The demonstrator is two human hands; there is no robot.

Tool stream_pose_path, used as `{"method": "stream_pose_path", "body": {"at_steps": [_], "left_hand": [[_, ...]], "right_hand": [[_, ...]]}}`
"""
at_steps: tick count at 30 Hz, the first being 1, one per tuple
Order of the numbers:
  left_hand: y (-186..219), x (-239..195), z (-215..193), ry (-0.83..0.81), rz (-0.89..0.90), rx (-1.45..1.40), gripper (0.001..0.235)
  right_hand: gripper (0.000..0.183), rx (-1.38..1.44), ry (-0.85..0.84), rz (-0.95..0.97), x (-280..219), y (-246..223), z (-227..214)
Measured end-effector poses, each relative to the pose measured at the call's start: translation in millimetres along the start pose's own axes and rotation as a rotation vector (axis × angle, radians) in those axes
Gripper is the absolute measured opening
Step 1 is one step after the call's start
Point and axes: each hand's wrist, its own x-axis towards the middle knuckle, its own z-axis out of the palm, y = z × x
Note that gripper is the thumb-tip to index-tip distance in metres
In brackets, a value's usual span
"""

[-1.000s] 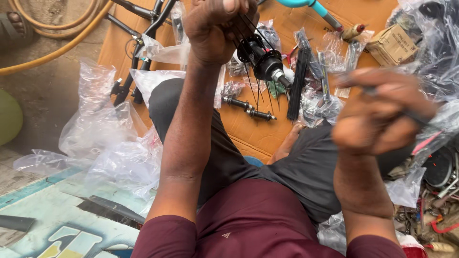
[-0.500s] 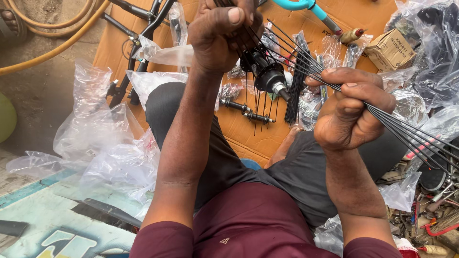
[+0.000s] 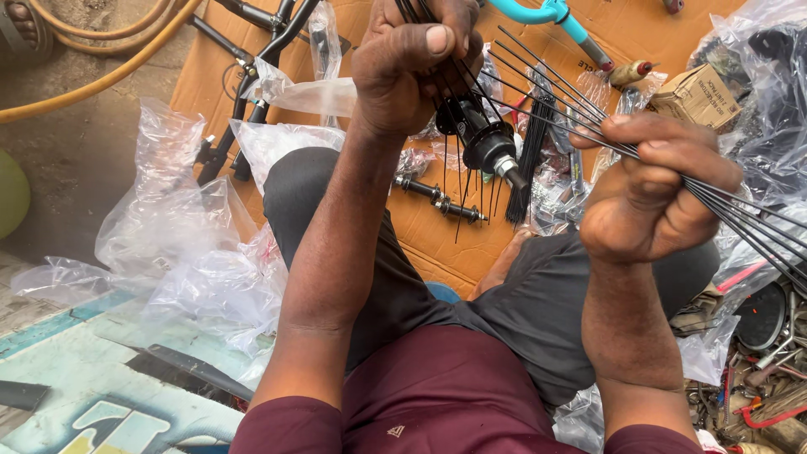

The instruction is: The person sits cross-legged on the ground and inserts bicycle spokes into the hub flanges by hand. They pick up individual spokes from a pile and thread them through the hub holes, arranging them in a radial pattern.

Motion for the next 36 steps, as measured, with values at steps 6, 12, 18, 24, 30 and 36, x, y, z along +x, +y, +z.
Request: {"method": "stream_pose_path", "body": {"at_steps": [6, 12, 18, 24, 30, 36], "left_hand": [[3, -2, 1, 0.037, -0.007, -0.055, 0.024], [-1, 2, -6, -0.006, 0.031, 0.002, 0.024], [2, -1, -5, 0.011, 0.014, 0.008, 0.023], [4, 1, -4, 0.047, 0.023, 0.026, 0.027], [4, -4, -15, 0.263, -0.047, -0.13, 0.033], [0, 1, -47, 0.308, 0.002, -0.357, 0.048]], "right_hand": [[0.03, 0.029, -0.034, 0.004, 2, -2, 0], [0.029, -0.001, -0.037, -0.046, 1, 9, 0], [0.028, -0.037, -0.024, -0.052, 9, 13, -1], [0.014, 0.138, -0.332, 0.076, 19, 7, 10], [0.01, -0.292, -0.67, 0.249, 38, -3, 8], [0.011, -0.122, -0.63, 0.199, 54, -4, 3]]}}
